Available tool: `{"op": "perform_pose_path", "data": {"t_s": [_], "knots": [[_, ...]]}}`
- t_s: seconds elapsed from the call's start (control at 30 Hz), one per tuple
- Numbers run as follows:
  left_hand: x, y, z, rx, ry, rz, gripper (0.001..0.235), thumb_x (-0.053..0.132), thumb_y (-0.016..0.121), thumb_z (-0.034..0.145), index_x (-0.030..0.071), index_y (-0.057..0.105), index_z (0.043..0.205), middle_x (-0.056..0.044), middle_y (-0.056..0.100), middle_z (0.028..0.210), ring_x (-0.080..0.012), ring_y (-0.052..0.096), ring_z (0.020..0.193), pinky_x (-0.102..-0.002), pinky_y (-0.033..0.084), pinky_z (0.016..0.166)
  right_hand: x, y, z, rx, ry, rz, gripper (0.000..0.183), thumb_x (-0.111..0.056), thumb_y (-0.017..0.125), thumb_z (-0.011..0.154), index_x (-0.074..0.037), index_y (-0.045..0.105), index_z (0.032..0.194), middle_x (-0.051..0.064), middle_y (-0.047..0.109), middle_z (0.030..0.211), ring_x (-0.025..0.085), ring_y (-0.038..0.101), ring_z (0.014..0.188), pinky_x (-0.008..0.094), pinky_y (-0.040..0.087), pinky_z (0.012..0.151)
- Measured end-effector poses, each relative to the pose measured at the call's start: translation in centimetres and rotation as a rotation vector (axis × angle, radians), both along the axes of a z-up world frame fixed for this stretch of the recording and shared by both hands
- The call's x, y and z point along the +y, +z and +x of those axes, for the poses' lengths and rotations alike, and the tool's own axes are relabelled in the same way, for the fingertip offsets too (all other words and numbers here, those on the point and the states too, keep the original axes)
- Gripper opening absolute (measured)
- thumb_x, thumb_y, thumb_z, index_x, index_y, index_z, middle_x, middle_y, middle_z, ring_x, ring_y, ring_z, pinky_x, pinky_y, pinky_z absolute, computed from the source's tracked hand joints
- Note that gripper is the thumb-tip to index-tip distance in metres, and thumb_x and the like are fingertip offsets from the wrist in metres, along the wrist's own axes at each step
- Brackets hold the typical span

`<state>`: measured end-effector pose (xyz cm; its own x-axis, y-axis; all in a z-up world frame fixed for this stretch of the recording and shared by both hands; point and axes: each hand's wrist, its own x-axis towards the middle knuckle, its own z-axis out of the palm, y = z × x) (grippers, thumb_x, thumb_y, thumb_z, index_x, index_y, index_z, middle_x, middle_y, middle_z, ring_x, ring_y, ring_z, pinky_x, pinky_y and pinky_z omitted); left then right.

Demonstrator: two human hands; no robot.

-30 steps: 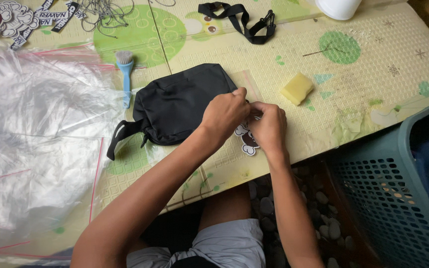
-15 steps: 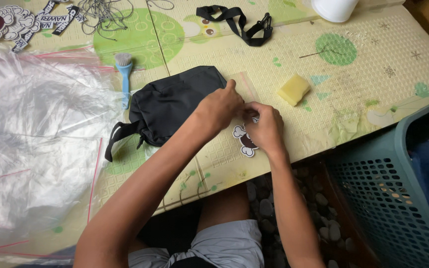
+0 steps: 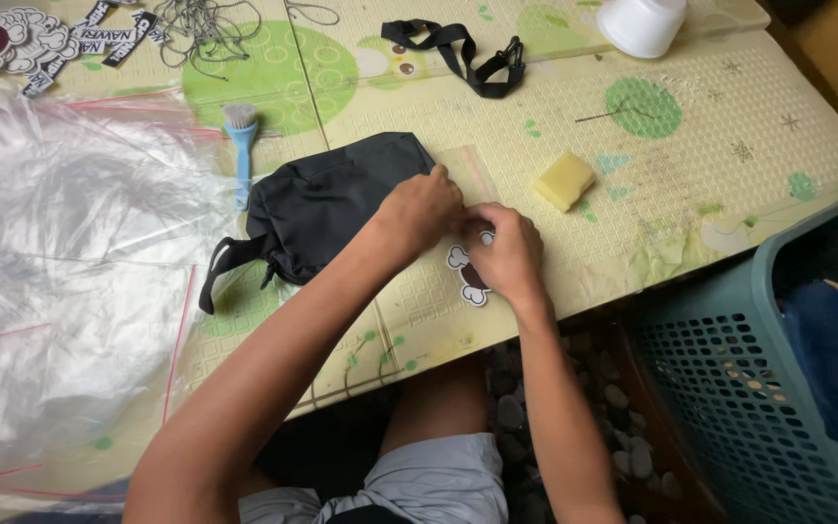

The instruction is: The person cleans a black shoulder bag with a brush and a sponge, then wipes a plastic bag on the table. They then attach a small skull-and-crossbones sticker to the bag using a metal ring.

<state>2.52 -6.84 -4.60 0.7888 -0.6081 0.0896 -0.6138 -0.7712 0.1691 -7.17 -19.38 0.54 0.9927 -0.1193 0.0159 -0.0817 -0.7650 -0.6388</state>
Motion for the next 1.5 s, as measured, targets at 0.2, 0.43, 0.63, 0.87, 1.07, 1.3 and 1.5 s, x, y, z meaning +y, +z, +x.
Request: {"op": "perform_pose_path", "data": {"t_s": [0.2, 0.43, 0.63, 0.87, 1.07, 1.3, 1.5], "knots": [[3.0, 4.6, -1.6, 0.119, -0.018, -0.060, 0.021, -0.004, 0.081, 0.074, -0.001, 0.074, 0.094, -0.018, 0.064, 0.100, -0.0410, 0.074, 0.077, -0.045, 0.064, 0.058, 1.3, 0.2, -0.9, -0.205, 0.073, -0.179, 0.015, -0.022, 0.066, 0.091, -0.027, 0.078, 0.098, -0.005, 0.076, 0.088, 0.026, 0.069, 0.099, 0.042, 0.049, 0.095], [5.3, 5.4, -2.8, 0.106, -0.054, -0.200, 0.019, 0.014, 0.074, 0.086, 0.009, 0.073, 0.104, -0.011, 0.066, 0.095, -0.0372, 0.073, 0.078, -0.048, 0.063, 0.062, 1.7, -1.7, -0.9, -0.326, 0.001, -0.153, 0.006, -0.031, 0.074, 0.093, -0.030, 0.077, 0.098, -0.011, 0.076, 0.089, 0.017, 0.067, 0.096, 0.037, 0.046, 0.095], [7.2, 6.3, -3.5, 0.288, -0.010, -0.419, 0.025, 0.025, 0.072, 0.087, 0.014, 0.072, 0.110, -0.009, 0.070, 0.099, -0.0382, 0.072, 0.092, -0.052, 0.058, 0.078, 2.5, -1.8, -1.2, -0.372, -0.067, -0.108, 0.007, -0.033, 0.078, 0.091, -0.029, 0.078, 0.096, -0.012, 0.077, 0.086, 0.015, 0.067, 0.092, 0.036, 0.043, 0.096], [7.7, 5.1, -3.1, 0.384, -0.063, -0.619, 0.030, 0.016, 0.071, 0.089, 0.011, 0.071, 0.118, -0.012, 0.072, 0.098, -0.0341, 0.072, 0.090, -0.049, 0.059, 0.079, 2.7, -2.0, -0.5, -0.344, -0.086, -0.105, 0.013, -0.035, 0.081, 0.087, -0.033, 0.078, 0.099, -0.013, 0.077, 0.086, 0.015, 0.066, 0.085, 0.035, 0.043, 0.091], [8.7, 5.3, -3.8, 0.498, -0.052, -0.761, 0.035, 0.009, 0.064, 0.091, 0.004, 0.067, 0.125, -0.019, 0.073, 0.102, -0.0368, 0.073, 0.096, -0.049, 0.060, 0.081, 2.6, -0.7, -0.6, -0.256, -0.035, -0.145, 0.010, -0.033, 0.079, 0.088, -0.034, 0.081, 0.098, -0.008, 0.077, 0.085, 0.018, 0.064, 0.084, 0.038, 0.042, 0.092], [8.6, 4.1, -3.4, 0.504, -0.074, -0.792, 0.030, 0.010, 0.063, 0.093, 0.004, 0.066, 0.123, -0.015, 0.071, 0.100, -0.0322, 0.072, 0.094, -0.045, 0.061, 0.081, 2.5, 0.4, -0.2, -0.206, 0.016, -0.208, 0.015, -0.034, 0.079, 0.086, -0.034, 0.081, 0.101, -0.009, 0.076, 0.085, 0.020, 0.061, 0.083, 0.041, 0.041, 0.092], [8.6, 4.1, -3.4, 0.477, -0.117, -0.809, 0.035, 0.011, 0.071, 0.088, 0.002, 0.065, 0.121, -0.016, 0.069, 0.099, -0.0308, 0.071, 0.095, -0.044, 0.062, 0.081, 1.9, -0.6, 0.2, -0.227, 0.054, -0.162, 0.011, -0.036, 0.077, 0.089, -0.031, 0.079, 0.097, -0.012, 0.076, 0.085, 0.018, 0.060, 0.083, 0.039, 0.042, 0.088]]}}
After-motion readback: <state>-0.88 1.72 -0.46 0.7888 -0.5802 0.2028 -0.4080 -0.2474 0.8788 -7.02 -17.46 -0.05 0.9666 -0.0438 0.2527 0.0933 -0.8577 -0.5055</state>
